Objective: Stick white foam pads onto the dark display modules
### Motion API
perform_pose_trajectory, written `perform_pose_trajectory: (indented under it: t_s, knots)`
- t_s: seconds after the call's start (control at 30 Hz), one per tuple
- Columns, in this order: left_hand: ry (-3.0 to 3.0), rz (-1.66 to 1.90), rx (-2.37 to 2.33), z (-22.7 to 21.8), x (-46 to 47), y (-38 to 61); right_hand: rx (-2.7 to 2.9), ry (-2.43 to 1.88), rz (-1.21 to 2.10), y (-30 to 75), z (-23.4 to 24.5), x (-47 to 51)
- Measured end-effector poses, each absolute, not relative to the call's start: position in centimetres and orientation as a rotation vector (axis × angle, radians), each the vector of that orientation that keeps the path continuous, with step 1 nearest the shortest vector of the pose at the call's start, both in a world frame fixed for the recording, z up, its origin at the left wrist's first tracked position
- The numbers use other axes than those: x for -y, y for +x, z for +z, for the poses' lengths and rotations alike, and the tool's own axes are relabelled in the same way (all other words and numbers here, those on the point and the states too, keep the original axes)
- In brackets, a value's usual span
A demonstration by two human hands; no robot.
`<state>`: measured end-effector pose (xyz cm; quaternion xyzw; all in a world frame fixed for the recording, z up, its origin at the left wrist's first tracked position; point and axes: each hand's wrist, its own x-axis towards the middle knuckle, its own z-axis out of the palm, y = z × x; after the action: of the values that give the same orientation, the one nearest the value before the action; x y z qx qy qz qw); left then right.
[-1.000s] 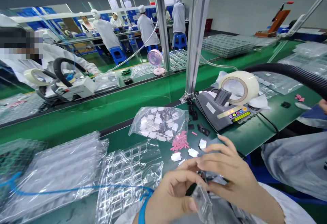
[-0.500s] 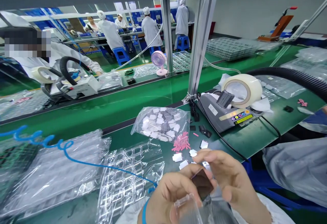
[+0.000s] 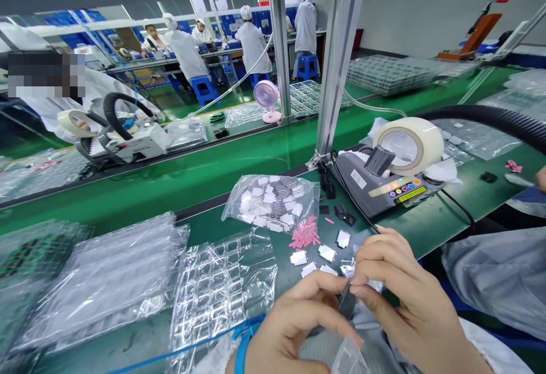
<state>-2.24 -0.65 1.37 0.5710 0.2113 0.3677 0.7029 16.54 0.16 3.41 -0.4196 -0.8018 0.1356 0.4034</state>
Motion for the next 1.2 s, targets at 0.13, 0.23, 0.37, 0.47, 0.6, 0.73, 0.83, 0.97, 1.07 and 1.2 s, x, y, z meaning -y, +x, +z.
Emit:
perform_pose_trajectory:
  t_s: [0.13, 0.23, 0.37, 0.47, 0.6, 0.73, 0.83, 0.97, 1.07, 1.2]
  knots:
    - [1.334, 0.807, -0.509, 1.3, 0.6, -2.1, 2.072, -1.079, 0.386, 16.7, 3.4, -0.2]
    - [1.357, 0.806, -0.547, 1.3, 0.5, -2.0, 2.079, -1.117, 0.387, 16.6, 3.3, -0.3]
    - [1.375, 0.803, -0.58, 1.1, 0.3, -2.1, 2.083, -1.164, 0.345, 16.5, 2.8, -0.2]
    - [1.366, 0.799, -0.566, 1.0, 0.1, -2.1, 2.084, -1.177, 0.306, 16.3, 2.0, -0.2]
    - [1.257, 0.801, -0.528, 0.7, -0.2, -1.6, 2.073, -1.239, 0.175, 15.9, 1.0, -0.1]
    - [0.938, 0.848, -0.479, 0.0, -0.4, -0.9, 2.076, -1.205, 0.168, 16.0, 2.1, 1.0]
    - [0.648, 0.86, -0.451, -0.4, -0.7, -0.7, 2.073, -1.217, 0.473, 17.2, 1.9, 2.1]
    - [0.481, 0.838, -0.378, -0.4, -1.0, -0.9, 2.061, -1.476, 0.667, 20.2, -3.6, 1.7]
    - [0.479, 0.79, -0.32, -0.2, -1.0, -0.8, 2.055, -1.638, 0.41, 21.8, -7.7, 0.7]
    - [0.493, 0.734, -0.276, 0.1, -0.8, -0.2, 2.016, -1.518, 0.416, 22.1, -5.3, 0.6]
